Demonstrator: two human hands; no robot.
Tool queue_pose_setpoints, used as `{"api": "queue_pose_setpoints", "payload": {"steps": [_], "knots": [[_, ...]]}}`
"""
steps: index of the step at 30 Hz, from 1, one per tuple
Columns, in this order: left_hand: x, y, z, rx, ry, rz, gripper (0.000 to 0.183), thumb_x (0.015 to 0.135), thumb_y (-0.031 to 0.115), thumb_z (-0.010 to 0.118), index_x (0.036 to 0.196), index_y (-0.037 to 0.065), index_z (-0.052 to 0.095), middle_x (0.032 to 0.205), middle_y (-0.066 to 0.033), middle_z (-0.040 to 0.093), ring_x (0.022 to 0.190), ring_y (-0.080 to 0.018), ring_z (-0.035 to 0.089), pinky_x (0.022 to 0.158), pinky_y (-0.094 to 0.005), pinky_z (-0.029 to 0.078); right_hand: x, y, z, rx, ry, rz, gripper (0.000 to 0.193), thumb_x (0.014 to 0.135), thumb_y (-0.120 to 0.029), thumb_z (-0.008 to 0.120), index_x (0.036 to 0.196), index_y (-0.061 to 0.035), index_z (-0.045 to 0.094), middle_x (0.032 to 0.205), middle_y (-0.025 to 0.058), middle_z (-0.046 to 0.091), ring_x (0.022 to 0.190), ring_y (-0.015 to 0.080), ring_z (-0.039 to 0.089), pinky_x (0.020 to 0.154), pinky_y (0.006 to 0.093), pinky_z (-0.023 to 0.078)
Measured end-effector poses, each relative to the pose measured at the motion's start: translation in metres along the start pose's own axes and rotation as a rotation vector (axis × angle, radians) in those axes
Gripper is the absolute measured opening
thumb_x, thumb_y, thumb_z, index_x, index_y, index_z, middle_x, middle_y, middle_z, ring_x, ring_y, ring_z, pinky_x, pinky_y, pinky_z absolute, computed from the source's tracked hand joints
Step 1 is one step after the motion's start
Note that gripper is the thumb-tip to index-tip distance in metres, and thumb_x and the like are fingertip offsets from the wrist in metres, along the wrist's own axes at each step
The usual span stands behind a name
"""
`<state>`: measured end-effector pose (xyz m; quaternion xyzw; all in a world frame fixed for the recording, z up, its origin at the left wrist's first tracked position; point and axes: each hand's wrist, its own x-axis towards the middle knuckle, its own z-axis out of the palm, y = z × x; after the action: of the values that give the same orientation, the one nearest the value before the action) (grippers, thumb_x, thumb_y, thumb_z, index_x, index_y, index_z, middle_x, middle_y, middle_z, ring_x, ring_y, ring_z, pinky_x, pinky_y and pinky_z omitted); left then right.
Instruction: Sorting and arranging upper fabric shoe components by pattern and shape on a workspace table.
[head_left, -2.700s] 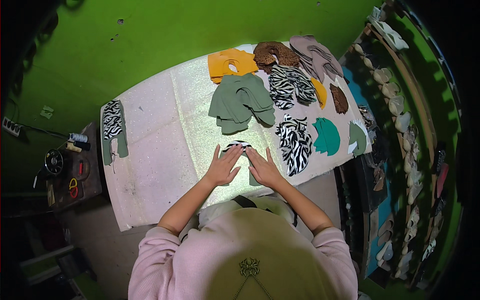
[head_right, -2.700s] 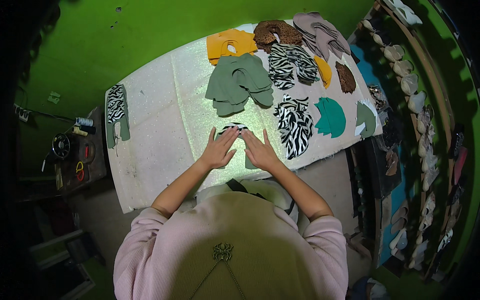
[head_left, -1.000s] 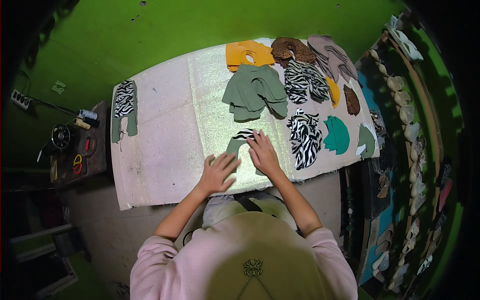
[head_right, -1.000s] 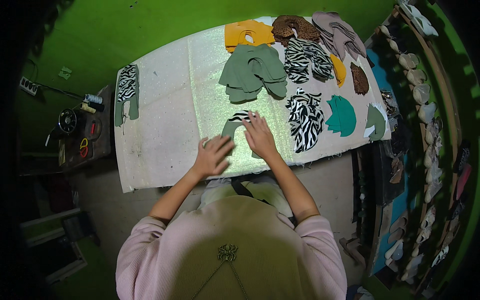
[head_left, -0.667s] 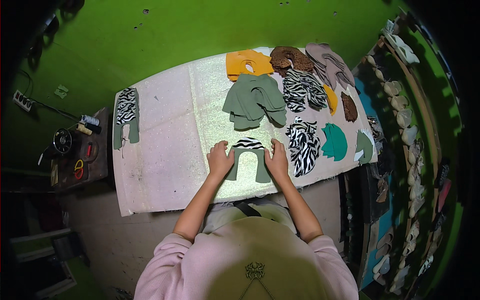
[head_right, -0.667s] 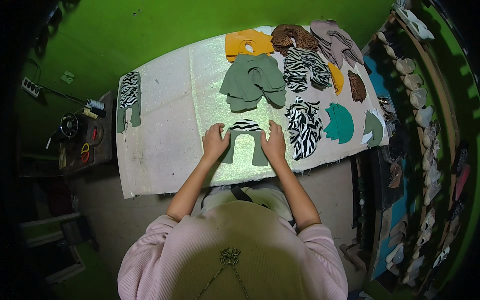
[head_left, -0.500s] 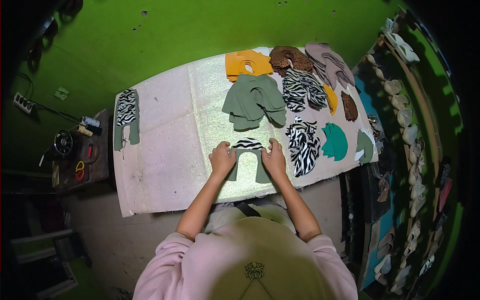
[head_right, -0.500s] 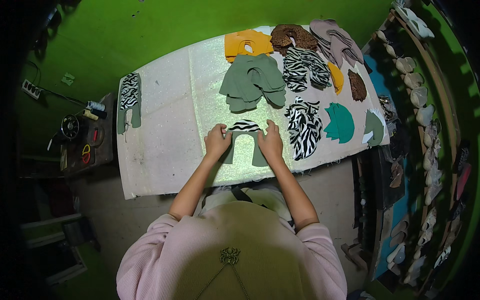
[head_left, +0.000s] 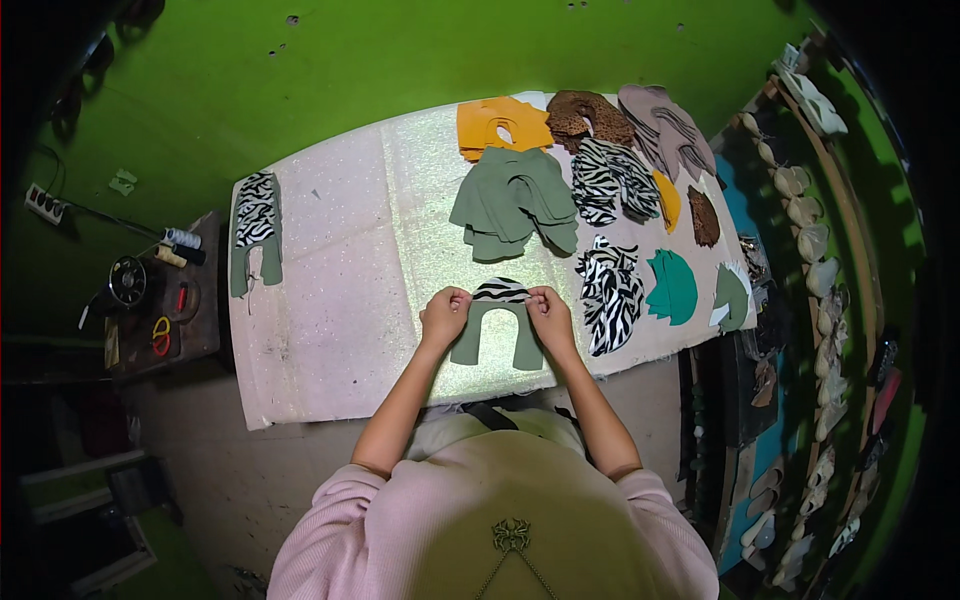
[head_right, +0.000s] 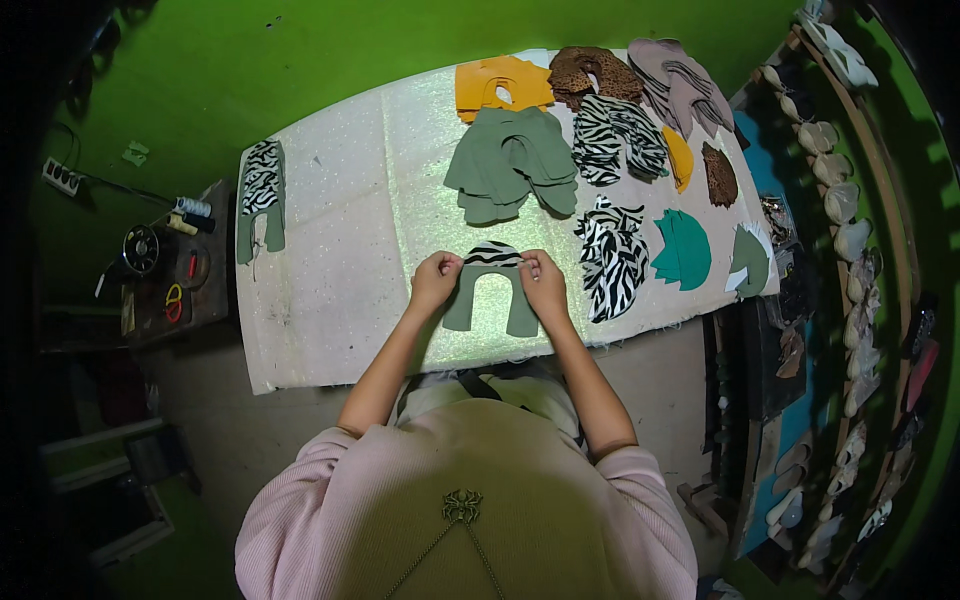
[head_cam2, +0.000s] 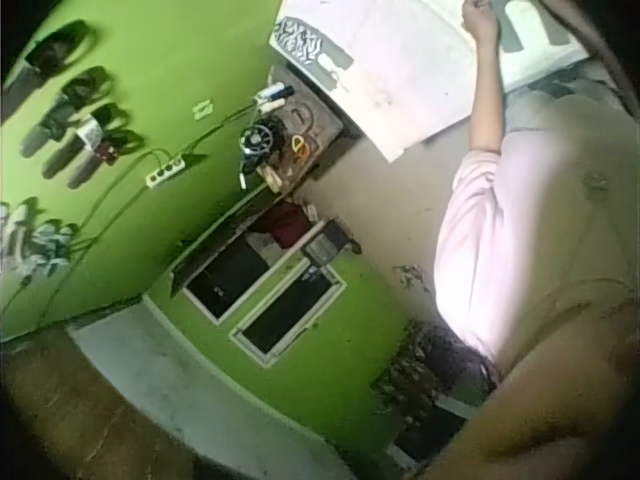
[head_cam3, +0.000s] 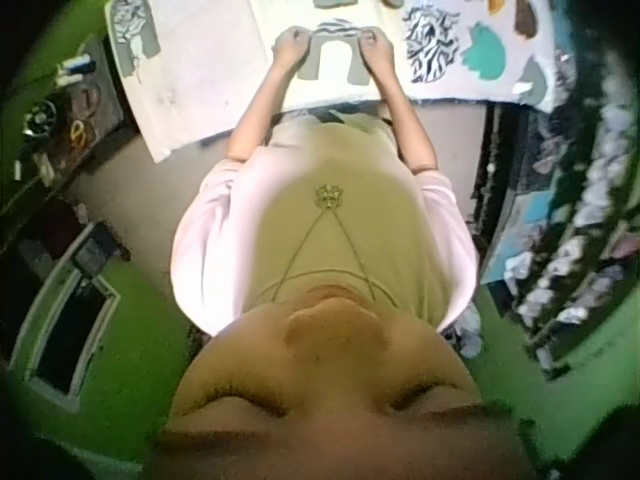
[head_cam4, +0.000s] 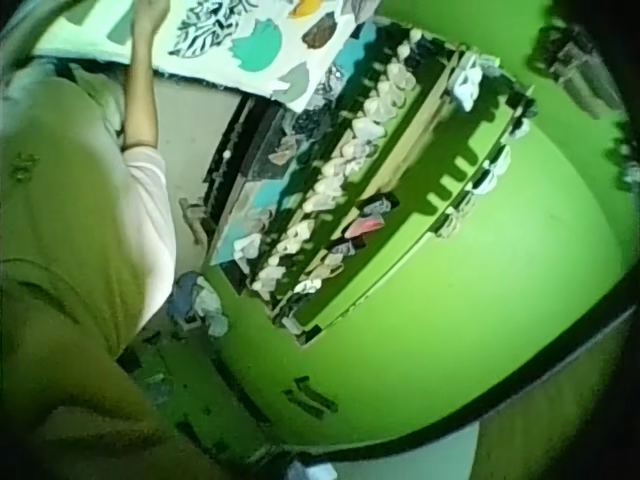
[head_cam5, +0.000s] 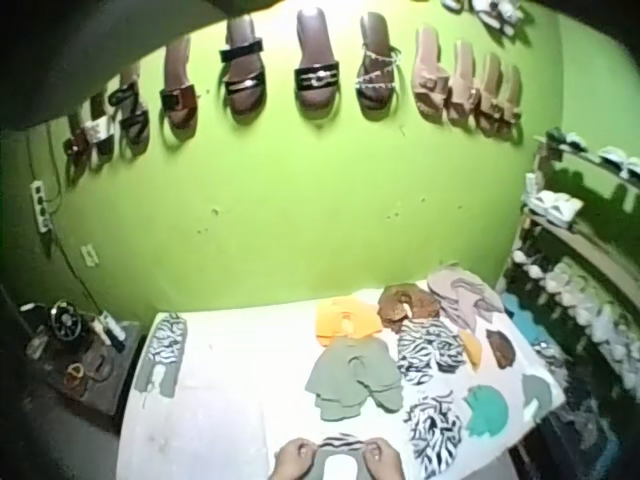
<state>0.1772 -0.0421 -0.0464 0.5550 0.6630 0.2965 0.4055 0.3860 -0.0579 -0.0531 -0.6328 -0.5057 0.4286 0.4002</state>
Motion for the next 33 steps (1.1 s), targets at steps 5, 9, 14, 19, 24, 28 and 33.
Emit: {"api": "queue_pose_setpoints", "payload": {"steps": [5, 9, 14, 19, 24, 28, 33], "knots": [[-0.004, -0.010, -0.021, -0.275, -0.022, -0.022, 0.013, 0.090, 0.011, 0.059, 0.094, -0.001, 0.061, 0.076, -0.0022, 0.062, 0.068, -0.0050, 0.053, 0.061, -0.0197, 0.043, 0.003, -0.024, 0.010, 0.143, -0.085, -0.035, 0.018, 0.087, -0.010, 0.061, 0.102, -0.0012, 0.060, 0.083, 0.0029, 0.060, 0.067, 0.0058, 0.053, 0.062, 0.0204, 0.044], [-0.004, -0.022, -0.057, -0.325, 0.031, -0.003, 0.014, 0.091, 0.012, 0.057, 0.096, -0.001, 0.060, 0.077, -0.0026, 0.062, 0.068, -0.0052, 0.055, 0.061, -0.0198, 0.044, 0.010, -0.051, 0.038, 0.147, -0.155, -0.066, 0.019, 0.087, -0.010, 0.061, 0.104, -0.0019, 0.060, 0.085, 0.0015, 0.058, 0.068, 0.0050, 0.053, 0.061, 0.0196, 0.043], [-0.007, -0.049, -0.119, -0.354, 0.127, -0.029, 0.014, 0.091, 0.012, 0.057, 0.097, 0.000, 0.060, 0.079, -0.0037, 0.063, 0.067, -0.0065, 0.057, 0.060, -0.0203, 0.045, 0.019, -0.084, 0.097, 0.139, -0.286, -0.083, 0.020, 0.088, -0.012, 0.061, 0.105, -0.0023, 0.060, 0.085, -0.0002, 0.057, 0.066, 0.0033, 0.050, 0.059, 0.0186, 0.041], [-0.016, -0.098, -0.186, -0.345, 0.262, -0.093, 0.014, 0.087, 0.015, 0.061, 0.094, 0.003, 0.064, 0.080, -0.0054, 0.066, 0.071, -0.0119, 0.061, 0.063, -0.0274, 0.047, 0.019, -0.114, 0.177, 0.139, -0.411, -0.126, 0.020, 0.088, -0.012, 0.062, 0.105, -0.0028, 0.060, 0.083, -0.0023, 0.055, 0.063, 0.0018, 0.045, 0.057, 0.0176, 0.038], [-0.025, -0.144, -0.252, -0.304, 0.352, -0.078, 0.012, 0.091, 0.011, 0.058, 0.096, 0.000, 0.060, 0.079, -0.0038, 0.063, 0.068, -0.0069, 0.057, 0.060, -0.0203, 0.045, 0.018, -0.136, 0.256, 0.153, -0.531, -0.160, 0.020, 0.088, -0.012, 0.062, 0.106, -0.0027, 0.060, 0.082, -0.0027, 0.055, 0.064, 0.0026, 0.045, 0.056, 0.0179, 0.038], [-0.028, -0.166, -0.298, -0.313, 0.412, -0.066, 0.012, 0.090, 0.011, 0.059, 0.096, 0.000, 0.060, 0.080, -0.0039, 0.063, 0.070, -0.0067, 0.056, 0.061, -0.0203, 0.044, 0.018, -0.149, 0.311, 0.172, -0.578, -0.182, 0.021, 0.088, -0.012, 0.062, 0.106, -0.0026, 0.059, 0.082, -0.0025, 0.055, 0.063, 0.0034, 0.044, 0.056, 0.0189, 0.038], [-0.018, -0.188, -0.345, -0.254, 0.442, -0.068, 0.013, 0.089, 0.012, 0.060, 0.094, 0.000, 0.062, 0.082, -0.0040, 0.064, 0.070, -0.0074, 0.057, 0.063, -0.0217, 0.044, 0.019, -0.161, 0.366, 0.152, -0.564, -0.167, 0.021, 0.087, -0.013, 0.064, 0.105, -0.0029, 0.060, 0.079, -0.0025, 0.054, 0.061, 0.0037, 0.044, 0.055, 0.0189, 0.038]]}}
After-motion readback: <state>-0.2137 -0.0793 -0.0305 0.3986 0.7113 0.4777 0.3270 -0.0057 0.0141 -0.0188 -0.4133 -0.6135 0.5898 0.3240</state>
